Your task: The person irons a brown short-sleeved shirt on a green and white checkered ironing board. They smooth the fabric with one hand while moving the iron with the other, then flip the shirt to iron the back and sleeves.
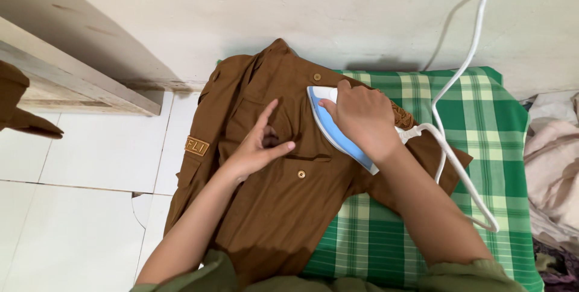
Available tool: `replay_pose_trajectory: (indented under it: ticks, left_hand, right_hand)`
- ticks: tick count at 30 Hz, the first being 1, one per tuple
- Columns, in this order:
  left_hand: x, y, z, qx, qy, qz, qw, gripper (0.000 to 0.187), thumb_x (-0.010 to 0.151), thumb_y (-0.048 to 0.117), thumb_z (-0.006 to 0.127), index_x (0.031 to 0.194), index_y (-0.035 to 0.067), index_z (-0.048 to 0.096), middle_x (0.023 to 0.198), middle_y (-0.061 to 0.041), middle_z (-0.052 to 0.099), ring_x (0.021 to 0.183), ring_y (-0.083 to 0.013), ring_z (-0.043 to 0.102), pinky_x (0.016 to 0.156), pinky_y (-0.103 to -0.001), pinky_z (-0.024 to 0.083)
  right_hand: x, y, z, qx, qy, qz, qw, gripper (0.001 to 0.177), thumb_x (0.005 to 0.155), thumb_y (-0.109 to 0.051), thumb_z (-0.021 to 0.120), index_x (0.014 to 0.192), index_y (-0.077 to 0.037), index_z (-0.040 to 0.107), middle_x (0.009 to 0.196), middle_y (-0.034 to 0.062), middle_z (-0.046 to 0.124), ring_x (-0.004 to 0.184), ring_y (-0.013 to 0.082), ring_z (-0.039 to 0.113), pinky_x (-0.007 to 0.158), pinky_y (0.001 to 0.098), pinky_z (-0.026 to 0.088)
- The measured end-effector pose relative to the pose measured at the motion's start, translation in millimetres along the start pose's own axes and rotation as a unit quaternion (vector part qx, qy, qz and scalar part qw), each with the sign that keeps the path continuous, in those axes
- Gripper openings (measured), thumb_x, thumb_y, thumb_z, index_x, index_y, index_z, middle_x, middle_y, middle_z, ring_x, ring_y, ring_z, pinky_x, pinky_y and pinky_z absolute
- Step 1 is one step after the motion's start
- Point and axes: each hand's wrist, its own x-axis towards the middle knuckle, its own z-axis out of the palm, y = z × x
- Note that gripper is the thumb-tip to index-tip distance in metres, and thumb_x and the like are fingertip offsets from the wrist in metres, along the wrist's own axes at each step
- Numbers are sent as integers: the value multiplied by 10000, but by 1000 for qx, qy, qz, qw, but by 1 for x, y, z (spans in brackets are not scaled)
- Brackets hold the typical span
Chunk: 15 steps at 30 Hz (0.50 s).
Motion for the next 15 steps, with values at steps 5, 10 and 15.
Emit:
replay_pose_trajectory:
  ticks: [5,10,15]
  left_hand:
    - [35,-30,-20,72,125,237,961,863,820,15,829,1575,57,413,1666,-142,393,1536,-255,370,1229,-395,314]
    - [32,-41,-50,16,146,181,972,813,801,-3,770,1536,56,427,1628,-87,398,1410,-243,439,1105,-387,414]
    - [26,-43,-40,11,172,127,977,625,846,85,817,1344,64,439,1370,-145,542,1155,-207,542,958,-353,511]
  right_hand:
    - [2,-1,-6,16,-15,-32,999,507,942,-533,647,880,-30,616,642,159,658,620,371,673,561,488,531]
    - [12,-8,-4,25,0,-40,999,507,939,-514,680,885,-12,641,692,191,682,675,391,690,603,492,544]
    - [45,-29,7,62,-9,31,998,480,936,-474,706,881,0,667,770,230,705,764,412,716,661,498,565]
